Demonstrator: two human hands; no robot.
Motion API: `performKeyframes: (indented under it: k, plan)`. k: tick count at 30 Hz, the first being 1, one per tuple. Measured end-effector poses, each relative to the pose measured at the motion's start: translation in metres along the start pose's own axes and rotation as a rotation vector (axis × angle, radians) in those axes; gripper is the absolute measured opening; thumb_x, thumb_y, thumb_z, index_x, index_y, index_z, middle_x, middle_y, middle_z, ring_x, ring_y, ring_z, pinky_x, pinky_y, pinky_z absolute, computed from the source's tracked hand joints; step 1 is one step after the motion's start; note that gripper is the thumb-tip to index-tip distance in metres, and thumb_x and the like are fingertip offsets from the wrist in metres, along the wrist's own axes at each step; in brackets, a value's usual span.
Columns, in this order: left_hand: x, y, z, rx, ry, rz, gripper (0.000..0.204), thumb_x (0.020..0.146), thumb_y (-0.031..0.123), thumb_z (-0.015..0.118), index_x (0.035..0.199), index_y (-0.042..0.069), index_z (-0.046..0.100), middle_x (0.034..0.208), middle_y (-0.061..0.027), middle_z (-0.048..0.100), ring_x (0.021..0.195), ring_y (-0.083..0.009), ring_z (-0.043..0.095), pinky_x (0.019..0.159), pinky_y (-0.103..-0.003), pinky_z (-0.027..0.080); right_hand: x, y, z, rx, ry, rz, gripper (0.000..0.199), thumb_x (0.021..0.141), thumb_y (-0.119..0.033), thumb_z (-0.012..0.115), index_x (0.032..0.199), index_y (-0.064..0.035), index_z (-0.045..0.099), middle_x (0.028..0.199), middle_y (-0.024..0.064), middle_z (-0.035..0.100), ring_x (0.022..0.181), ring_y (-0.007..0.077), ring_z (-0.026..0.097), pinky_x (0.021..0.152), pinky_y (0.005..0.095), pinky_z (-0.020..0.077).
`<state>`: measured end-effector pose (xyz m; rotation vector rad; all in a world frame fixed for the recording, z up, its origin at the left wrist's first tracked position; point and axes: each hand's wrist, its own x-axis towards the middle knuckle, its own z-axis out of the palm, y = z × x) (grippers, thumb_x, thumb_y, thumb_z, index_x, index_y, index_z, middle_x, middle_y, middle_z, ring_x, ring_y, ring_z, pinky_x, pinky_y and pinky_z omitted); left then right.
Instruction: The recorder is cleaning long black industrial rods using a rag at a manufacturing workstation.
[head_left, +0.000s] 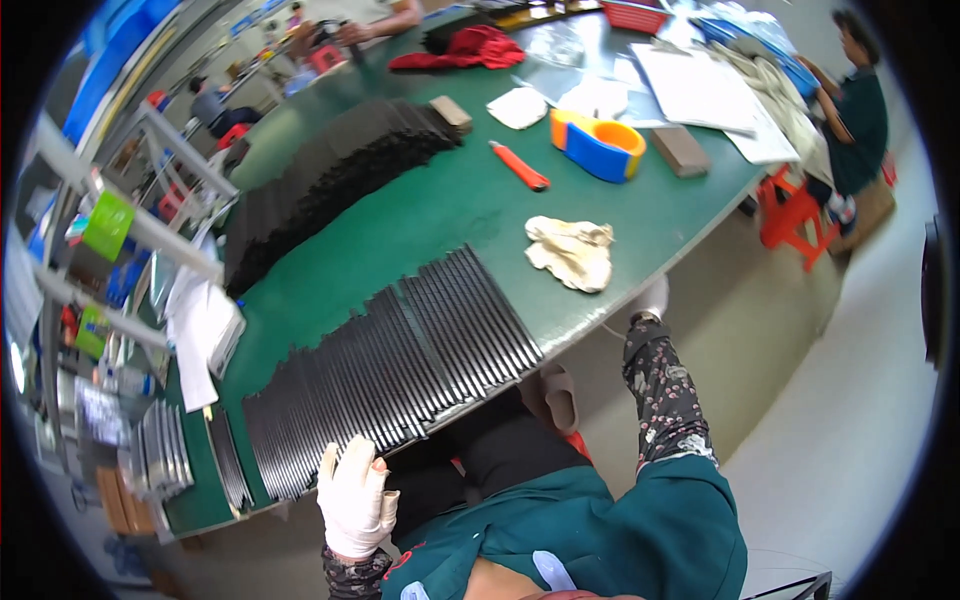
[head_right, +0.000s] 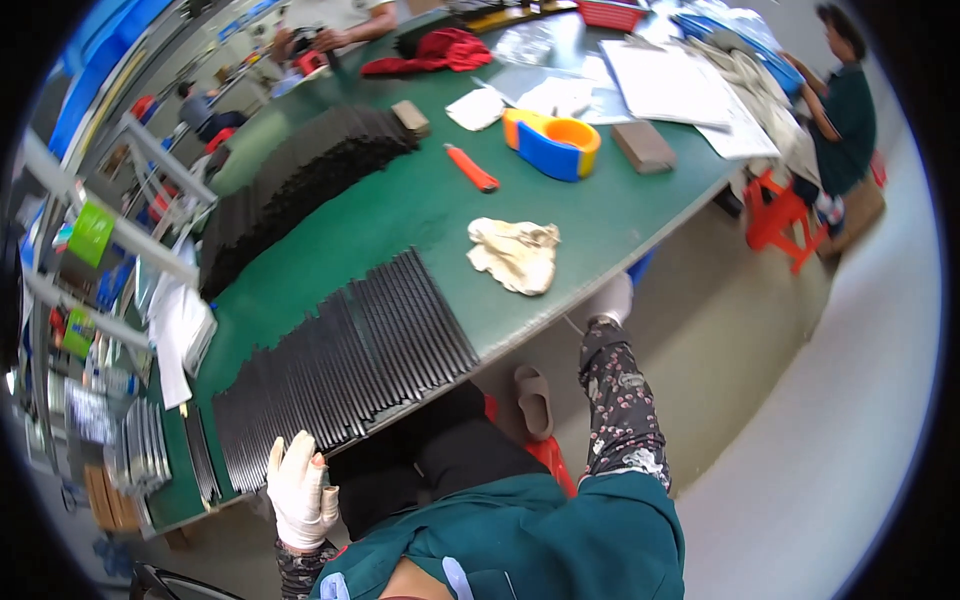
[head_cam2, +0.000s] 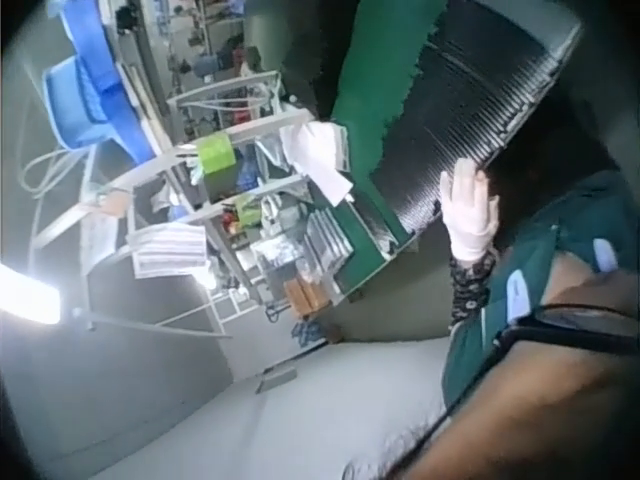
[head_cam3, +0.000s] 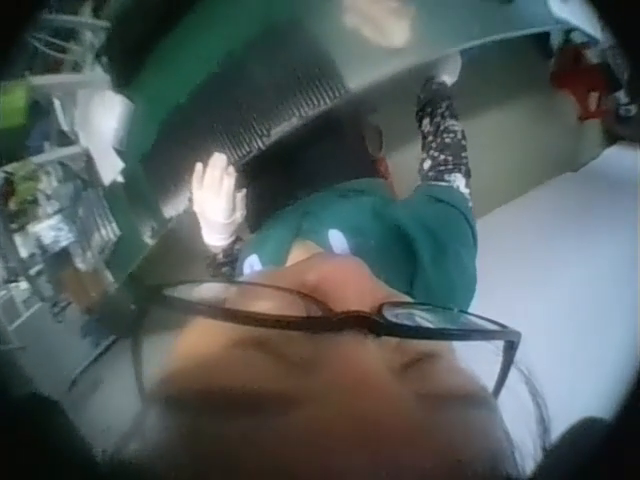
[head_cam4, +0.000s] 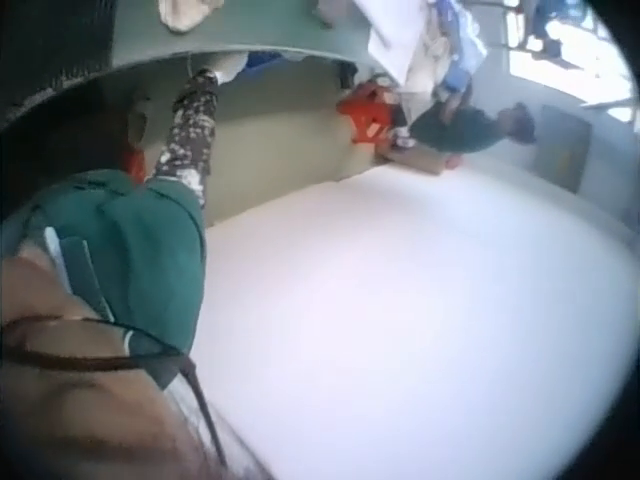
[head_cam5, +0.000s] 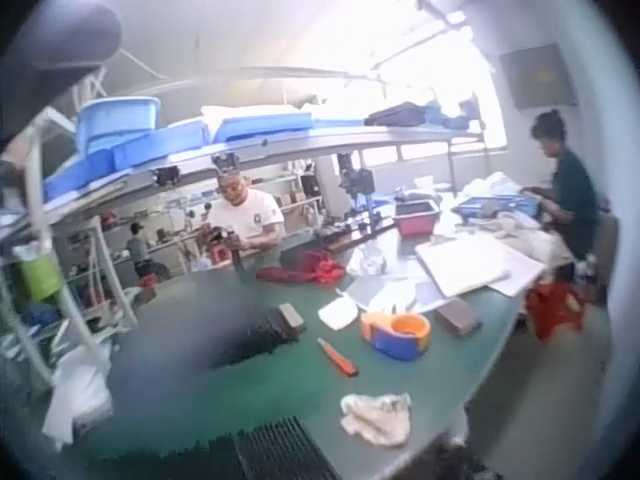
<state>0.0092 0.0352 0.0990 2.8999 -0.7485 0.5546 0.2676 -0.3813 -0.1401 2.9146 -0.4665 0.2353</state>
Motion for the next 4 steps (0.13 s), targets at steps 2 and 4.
performKeyframes:
  k: [2, 4]
  plan:
    - [0.002, 0.005, -0.005, 0.041, 0.025, -0.041, 0.036, 0.088, 0.027, 0.054, 0.118, 0.006, 0.049, 0.113, -0.0168, 0.058, 0.103, -0.0362, 0.06, 0.092, -0.059, 0.041, 0.015, 0.01, 0.037, 0.722, 0.039, 0.561, 0.024, 0.088, -0.03, 0.06, 0.102, -0.0129, 0.067, 0.11, 0.0095, 0.067, 0.098, 0.0218, 0.066, 0.078, 0.036, 0.0537]
    - [0.002, -0.001, 0.001, 0.012, -0.027, -0.029, 0.038, 0.085, 0.022, 0.059, 0.118, 0.006, 0.05, 0.113, -0.0159, 0.059, 0.103, -0.0342, 0.061, 0.09, -0.056, 0.044, -0.058, 0.065, 0.134, 1.452, 0.231, 0.597, 0.042, 0.086, -0.036, 0.064, 0.12, -0.0131, 0.058, 0.116, 0.0141, 0.063, 0.107, 0.0311, 0.063, 0.088, 0.0412, 0.0519]
